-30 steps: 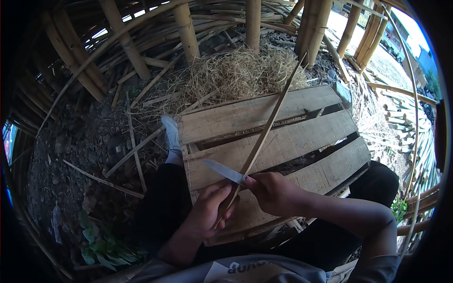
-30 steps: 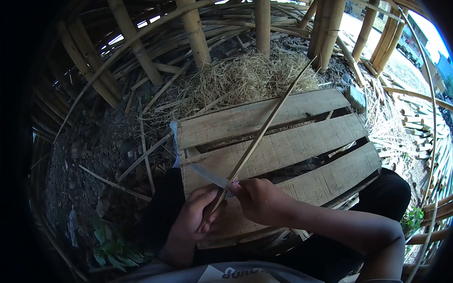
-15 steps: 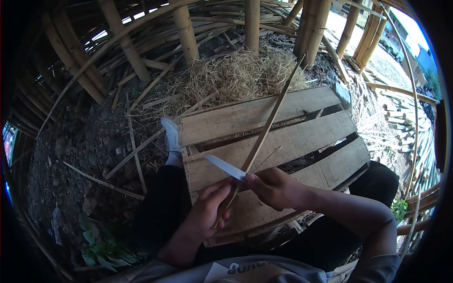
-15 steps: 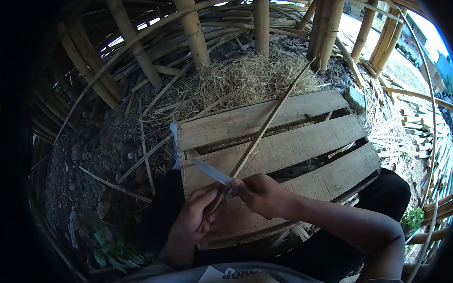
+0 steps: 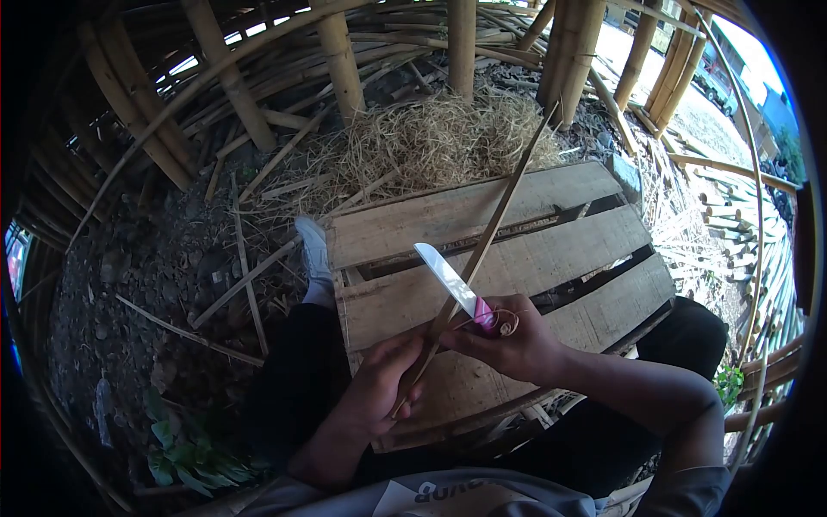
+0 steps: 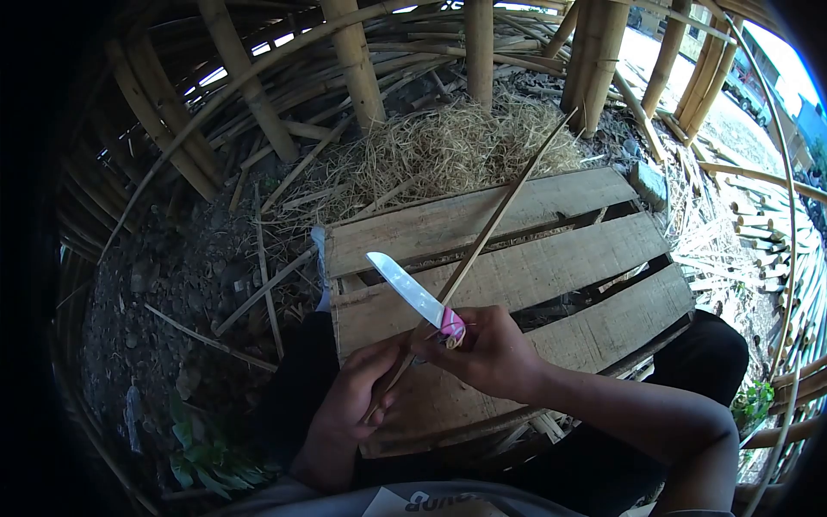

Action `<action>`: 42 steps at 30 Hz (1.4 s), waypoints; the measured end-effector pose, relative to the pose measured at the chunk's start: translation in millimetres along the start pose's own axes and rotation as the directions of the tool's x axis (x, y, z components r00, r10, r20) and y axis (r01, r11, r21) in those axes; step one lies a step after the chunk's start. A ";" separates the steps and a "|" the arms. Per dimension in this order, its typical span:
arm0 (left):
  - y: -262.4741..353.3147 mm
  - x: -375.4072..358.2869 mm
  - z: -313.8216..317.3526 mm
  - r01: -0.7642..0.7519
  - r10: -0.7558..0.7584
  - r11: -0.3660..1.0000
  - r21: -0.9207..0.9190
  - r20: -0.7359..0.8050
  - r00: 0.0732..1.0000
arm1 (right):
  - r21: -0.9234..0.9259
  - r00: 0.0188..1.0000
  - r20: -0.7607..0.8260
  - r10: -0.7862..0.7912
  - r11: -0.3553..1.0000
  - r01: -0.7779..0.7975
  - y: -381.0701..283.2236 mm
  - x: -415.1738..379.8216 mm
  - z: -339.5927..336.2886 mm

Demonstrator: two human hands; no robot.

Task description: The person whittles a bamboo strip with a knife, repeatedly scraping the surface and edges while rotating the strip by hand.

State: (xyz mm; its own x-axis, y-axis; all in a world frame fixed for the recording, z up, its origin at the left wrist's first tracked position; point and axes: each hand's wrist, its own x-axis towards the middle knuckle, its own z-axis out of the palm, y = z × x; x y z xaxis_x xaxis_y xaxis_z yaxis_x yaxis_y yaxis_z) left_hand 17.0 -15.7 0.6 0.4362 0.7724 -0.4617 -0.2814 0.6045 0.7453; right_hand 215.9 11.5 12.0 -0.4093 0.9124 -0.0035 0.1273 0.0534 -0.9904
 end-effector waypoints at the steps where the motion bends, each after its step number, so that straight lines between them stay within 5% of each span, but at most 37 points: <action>1: -0.3 -0.1 0.4 -0.001 0.001 1.000 0.000 0.001 1.000 | 0.010 1.000 0.001 -0.016 1.000 0.016 2.9 0.1 -0.5; 3: -0.8 -0.4 1.0 0.006 -0.006 1.000 -0.026 0.010 1.000 | 0.021 0.999 0.003 -0.032 0.999 0.032 -1.3 -1.1 -3.3; 5: -0.7 -0.7 0.4 0.000 0.001 1.000 -0.025 0.025 1.000 | 0.050 0.970 0.086 0.227 0.971 -0.232 -17.3 -3.3 -8.5; 11: 0.5 -1.9 0.9 -0.002 0.004 1.000 -0.027 0.055 0.998 | 0.198 0.922 0.178 0.345 0.905 -0.377 -11.3 -1.5 -12.8; 27: -1.5 1.1 -4.6 0.052 -0.047 0.996 -0.072 0.069 0.997 | 0.363 0.886 0.306 0.348 0.818 -0.446 -2.3 -4.6 -17.3; 30: -3.2 11.4 -19.9 -0.011 0.021 0.998 -0.066 0.146 0.989 | 0.256 0.892 0.292 0.346 0.870 -0.421 -27.3 -5.4 -17.1; 32: 3.8 5.9 -11.2 -0.014 0.019 0.999 -0.046 0.115 0.993 | -0.019 0.896 0.188 0.402 0.914 -0.406 -35.5 1.2 -26.2; 37: 7.5 4.1 -5.9 -0.013 0.020 0.998 -0.066 0.112 0.994 | -0.333 0.984 0.113 0.136 0.938 -0.092 -15.4 12.0 -64.1; 42: 7.1 5.3 -7.5 -0.001 0.016 0.995 -0.102 0.145 0.989 | -0.407 0.964 -0.125 0.236 0.873 -0.267 -39.4 16.5 -81.7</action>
State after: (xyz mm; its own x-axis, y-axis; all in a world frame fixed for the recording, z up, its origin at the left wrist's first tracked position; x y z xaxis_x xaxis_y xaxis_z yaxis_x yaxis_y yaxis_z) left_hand 11.0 -5.8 -0.1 0.5512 0.7453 -0.3751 -0.3679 0.6206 0.6925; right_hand 277.9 57.7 62.2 -0.2515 0.9425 -0.2202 0.5884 -0.0317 -0.8079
